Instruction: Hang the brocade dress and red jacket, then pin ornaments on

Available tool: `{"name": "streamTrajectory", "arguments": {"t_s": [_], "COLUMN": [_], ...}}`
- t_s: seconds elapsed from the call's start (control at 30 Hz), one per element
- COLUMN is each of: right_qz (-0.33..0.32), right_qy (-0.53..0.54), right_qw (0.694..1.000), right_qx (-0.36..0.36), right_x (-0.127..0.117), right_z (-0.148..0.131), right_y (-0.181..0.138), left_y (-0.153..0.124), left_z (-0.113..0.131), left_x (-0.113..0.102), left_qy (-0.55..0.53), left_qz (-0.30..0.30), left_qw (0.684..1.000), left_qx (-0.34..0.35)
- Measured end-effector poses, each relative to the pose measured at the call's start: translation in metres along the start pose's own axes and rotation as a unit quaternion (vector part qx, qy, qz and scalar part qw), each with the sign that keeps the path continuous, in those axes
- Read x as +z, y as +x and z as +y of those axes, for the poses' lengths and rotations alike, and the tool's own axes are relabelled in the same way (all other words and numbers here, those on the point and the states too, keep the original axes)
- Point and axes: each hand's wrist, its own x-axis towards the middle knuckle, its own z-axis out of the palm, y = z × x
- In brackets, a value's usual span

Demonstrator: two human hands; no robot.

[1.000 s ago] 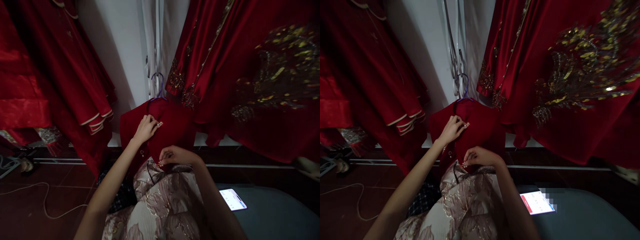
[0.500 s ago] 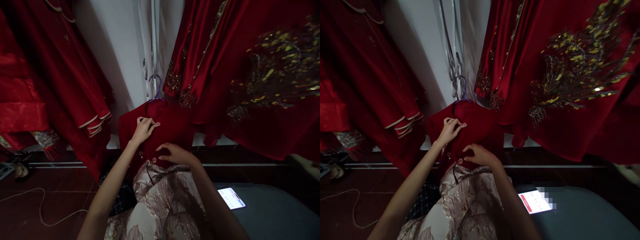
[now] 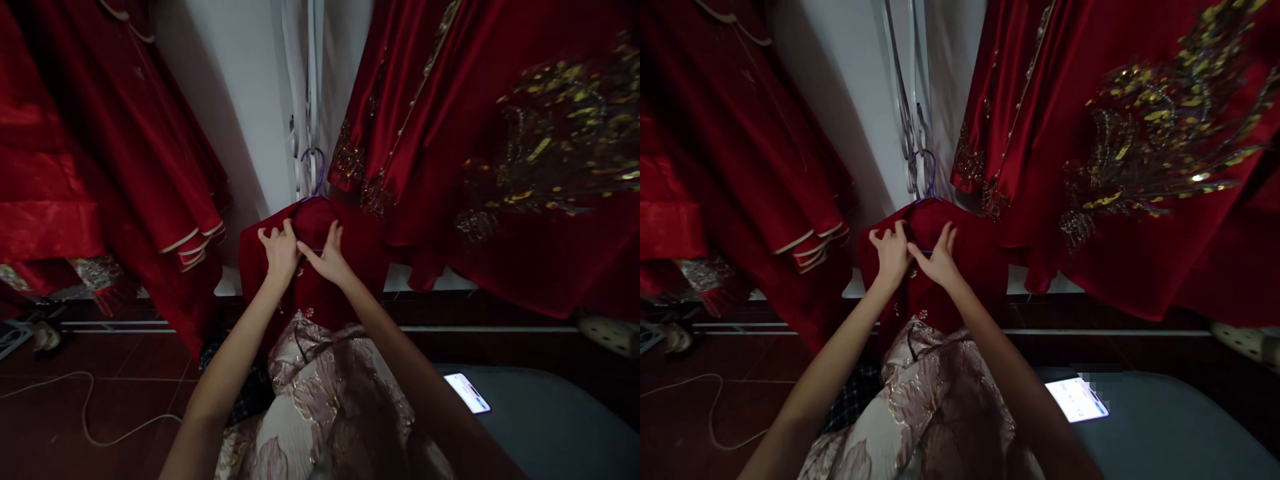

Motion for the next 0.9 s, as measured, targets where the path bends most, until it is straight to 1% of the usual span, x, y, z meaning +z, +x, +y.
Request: {"name": "streamTrajectory", "arguments": {"t_s": [0.07,0.1,0.17,0.23,0.3,0.37,0.4,0.47,0.5,0.6,0.63,0.7,0.77,0.8,0.83,0.87,0.9], "right_qz": [0.101,0.136,0.166,0.165,0.151,0.116,0.089,0.03,0.005,-0.059,-0.095,-0.204,-0.316,-0.35,-0.367,-0.367,-0.353], "right_qy": [-0.081,-0.112,-0.159,-0.198,-0.243,-0.289,-0.307,-0.337,-0.352,-0.389,-0.391,-0.365,-0.317,-0.293,-0.27,-0.248,-0.222], "right_qw": [0.991,0.984,0.973,0.965,0.954,0.946,0.944,0.94,0.935,0.919,0.915,0.908,0.894,0.888,0.888,0.895,0.908], "right_qx": [0.018,0.019,0.025,0.052,0.084,0.087,0.078,0.051,0.039,0.01,0.004,0.009,0.039,0.054,0.06,0.057,0.047], "right_x": [0.0,-0.003,-0.013,-0.028,-0.045,-0.064,-0.073,-0.093,-0.102,-0.128,-0.135,-0.149,-0.161,-0.165,-0.169,-0.17,-0.171], "right_z": [0.011,0.017,0.027,0.035,0.042,0.05,0.053,0.058,0.059,0.055,0.052,0.046,0.043,0.044,0.045,0.048,0.052], "right_y": [0.001,0.003,0.009,0.018,0.027,0.033,0.035,0.04,0.043,0.055,0.059,0.068,0.074,0.075,0.075,0.074,0.072], "left_y": [0.0,0.0,0.002,0.004,0.009,0.014,0.018,0.025,0.028,0.035,0.035,0.032,0.022,0.015,0.008,0.001,-0.006], "left_z": [-0.007,-0.011,-0.022,-0.034,-0.049,-0.068,-0.078,-0.099,-0.108,-0.132,-0.138,-0.149,-0.155,-0.157,-0.158,-0.158,-0.157], "left_x": [0.0,0.001,0.007,0.015,0.024,0.031,0.033,0.035,0.035,0.031,0.029,0.026,0.024,0.023,0.022,0.021,0.019], "left_qy": [-0.013,-0.022,-0.047,-0.085,-0.136,-0.191,-0.217,-0.274,-0.31,-0.414,-0.435,-0.447,-0.439,-0.434,-0.431,-0.432,-0.437], "left_qz": [0.045,0.064,0.085,0.088,0.097,0.105,0.096,0.046,0.013,-0.096,-0.131,-0.199,-0.264,-0.307,-0.356,-0.406,-0.455], "left_qw": [0.996,0.992,0.984,0.981,0.976,0.96,0.95,0.926,0.908,0.836,0.813,0.78,0.755,0.739,0.722,0.705,0.689], "left_qx": [-0.071,-0.106,-0.153,-0.149,-0.142,-0.175,-0.204,-0.255,-0.28,-0.347,-0.365,-0.39,-0.409,-0.413,-0.407,-0.388,-0.357]}}
